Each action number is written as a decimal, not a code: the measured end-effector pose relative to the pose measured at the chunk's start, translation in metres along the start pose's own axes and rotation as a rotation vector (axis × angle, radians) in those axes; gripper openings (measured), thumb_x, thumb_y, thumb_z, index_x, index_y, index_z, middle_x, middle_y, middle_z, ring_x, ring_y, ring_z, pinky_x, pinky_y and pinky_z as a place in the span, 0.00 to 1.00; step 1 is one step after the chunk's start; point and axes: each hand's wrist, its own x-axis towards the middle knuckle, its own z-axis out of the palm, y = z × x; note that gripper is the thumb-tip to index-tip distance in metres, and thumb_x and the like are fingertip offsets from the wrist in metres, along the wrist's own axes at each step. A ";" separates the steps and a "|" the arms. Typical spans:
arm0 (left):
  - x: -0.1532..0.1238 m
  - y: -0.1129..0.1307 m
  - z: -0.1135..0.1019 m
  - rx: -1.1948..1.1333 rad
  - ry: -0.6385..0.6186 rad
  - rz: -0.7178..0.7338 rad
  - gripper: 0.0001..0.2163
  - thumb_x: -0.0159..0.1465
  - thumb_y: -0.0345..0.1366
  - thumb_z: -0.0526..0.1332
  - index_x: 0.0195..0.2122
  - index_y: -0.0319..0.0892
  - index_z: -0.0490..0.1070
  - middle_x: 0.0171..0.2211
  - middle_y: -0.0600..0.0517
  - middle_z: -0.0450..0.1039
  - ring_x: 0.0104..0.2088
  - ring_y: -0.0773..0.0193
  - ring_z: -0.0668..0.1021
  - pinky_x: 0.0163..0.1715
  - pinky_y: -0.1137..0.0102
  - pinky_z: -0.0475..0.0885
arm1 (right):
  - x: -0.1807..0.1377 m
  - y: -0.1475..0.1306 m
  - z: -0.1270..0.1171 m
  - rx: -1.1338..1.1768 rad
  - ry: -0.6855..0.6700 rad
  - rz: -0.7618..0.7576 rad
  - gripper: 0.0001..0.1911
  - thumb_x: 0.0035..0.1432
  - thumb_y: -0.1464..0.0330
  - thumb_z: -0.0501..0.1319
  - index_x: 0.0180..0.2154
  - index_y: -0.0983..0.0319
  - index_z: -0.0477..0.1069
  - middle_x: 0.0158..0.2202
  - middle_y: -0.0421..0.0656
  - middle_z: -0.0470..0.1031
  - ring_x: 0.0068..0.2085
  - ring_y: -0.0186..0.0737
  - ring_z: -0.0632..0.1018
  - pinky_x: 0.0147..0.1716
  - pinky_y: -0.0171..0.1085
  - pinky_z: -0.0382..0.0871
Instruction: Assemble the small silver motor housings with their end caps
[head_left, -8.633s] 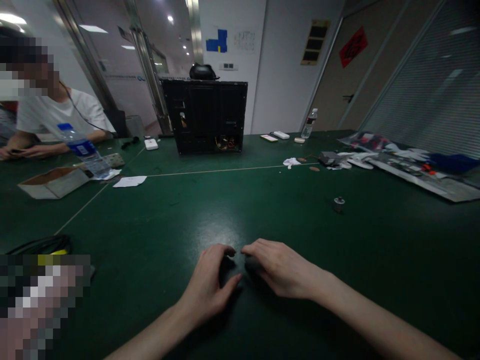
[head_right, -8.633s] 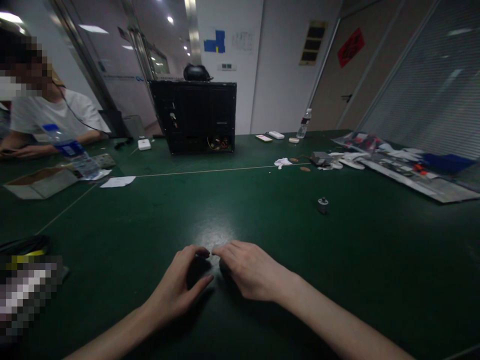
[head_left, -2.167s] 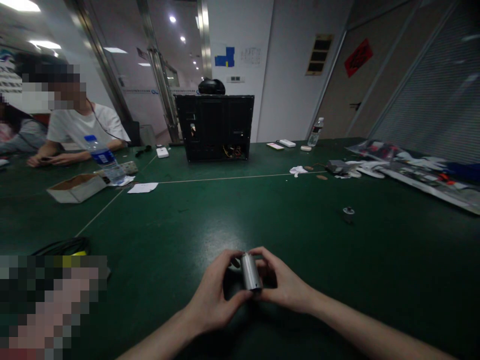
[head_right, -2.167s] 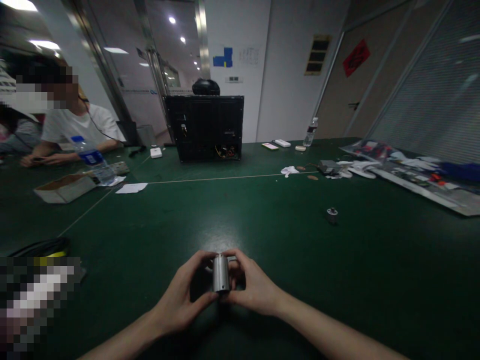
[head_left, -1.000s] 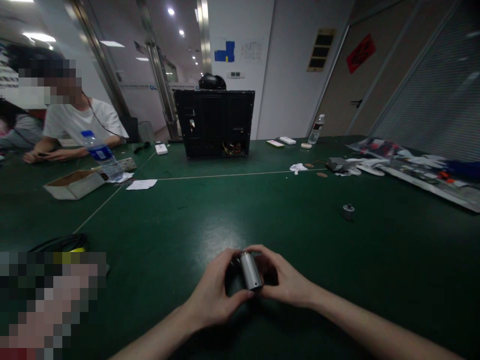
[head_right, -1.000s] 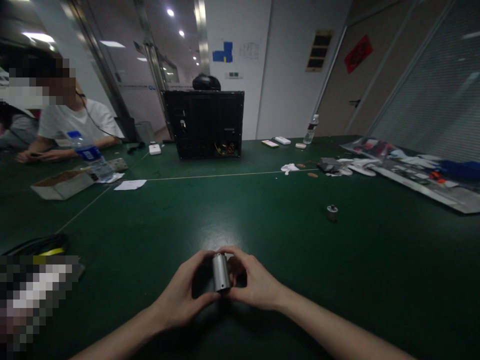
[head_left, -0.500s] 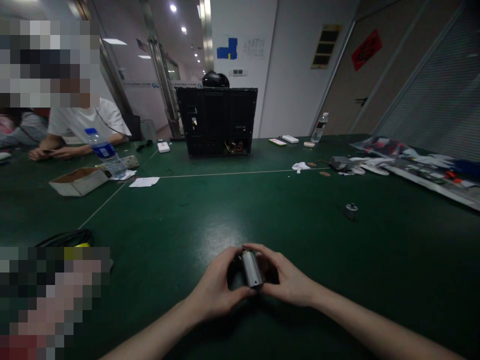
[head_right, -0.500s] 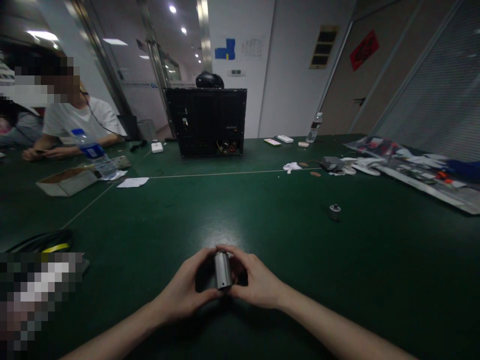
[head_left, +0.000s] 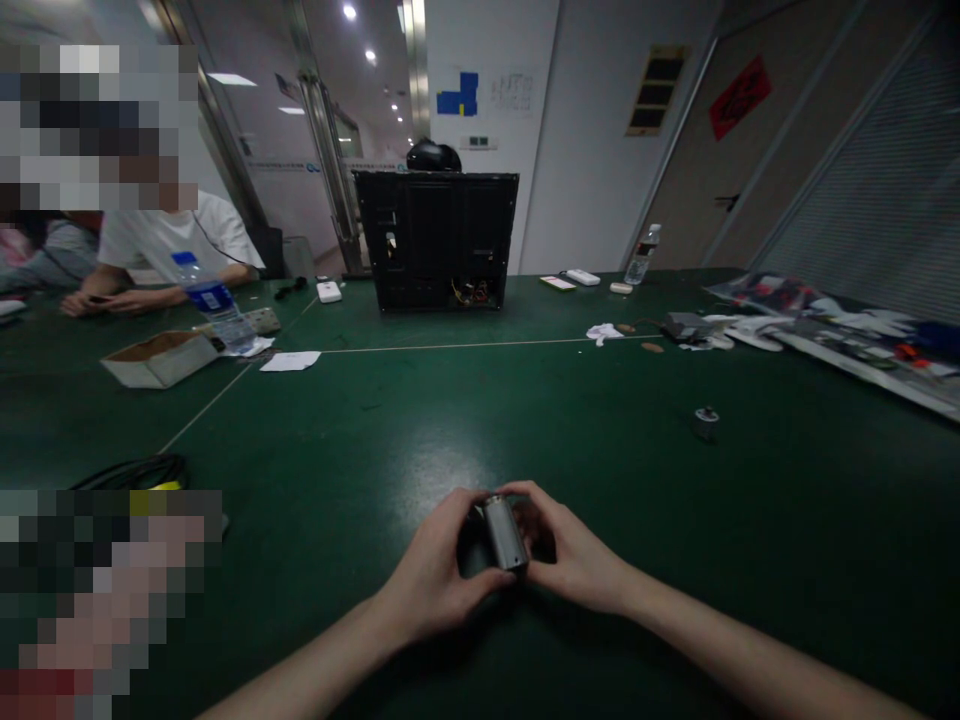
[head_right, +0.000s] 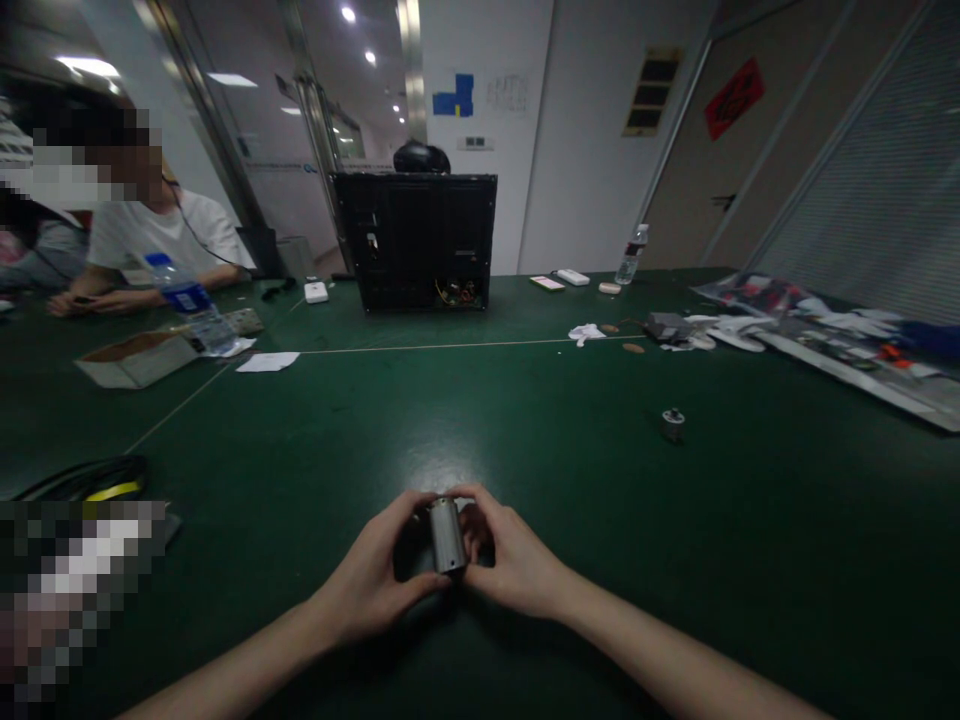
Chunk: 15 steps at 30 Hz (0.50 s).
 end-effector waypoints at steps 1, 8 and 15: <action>0.000 0.000 0.000 0.003 -0.001 0.002 0.25 0.52 0.31 0.68 0.50 0.43 0.63 0.46 0.47 0.71 0.45 0.52 0.74 0.46 0.58 0.69 | 0.000 -0.001 0.000 -0.014 0.001 -0.008 0.30 0.50 0.75 0.64 0.54 0.59 0.56 0.42 0.44 0.71 0.36 0.38 0.73 0.34 0.37 0.68; 0.001 -0.005 0.001 0.027 -0.040 0.035 0.26 0.51 0.34 0.70 0.50 0.43 0.63 0.46 0.46 0.71 0.46 0.52 0.73 0.47 0.58 0.69 | -0.002 -0.007 0.000 -0.064 -0.029 -0.067 0.30 0.49 0.77 0.63 0.53 0.58 0.57 0.40 0.42 0.73 0.36 0.38 0.74 0.35 0.37 0.67; 0.001 -0.010 0.003 0.064 -0.042 0.077 0.28 0.52 0.34 0.70 0.53 0.45 0.62 0.48 0.47 0.69 0.47 0.51 0.73 0.49 0.57 0.67 | -0.001 -0.007 0.000 -0.058 -0.046 -0.070 0.31 0.49 0.78 0.62 0.54 0.58 0.58 0.40 0.42 0.73 0.35 0.37 0.74 0.34 0.35 0.67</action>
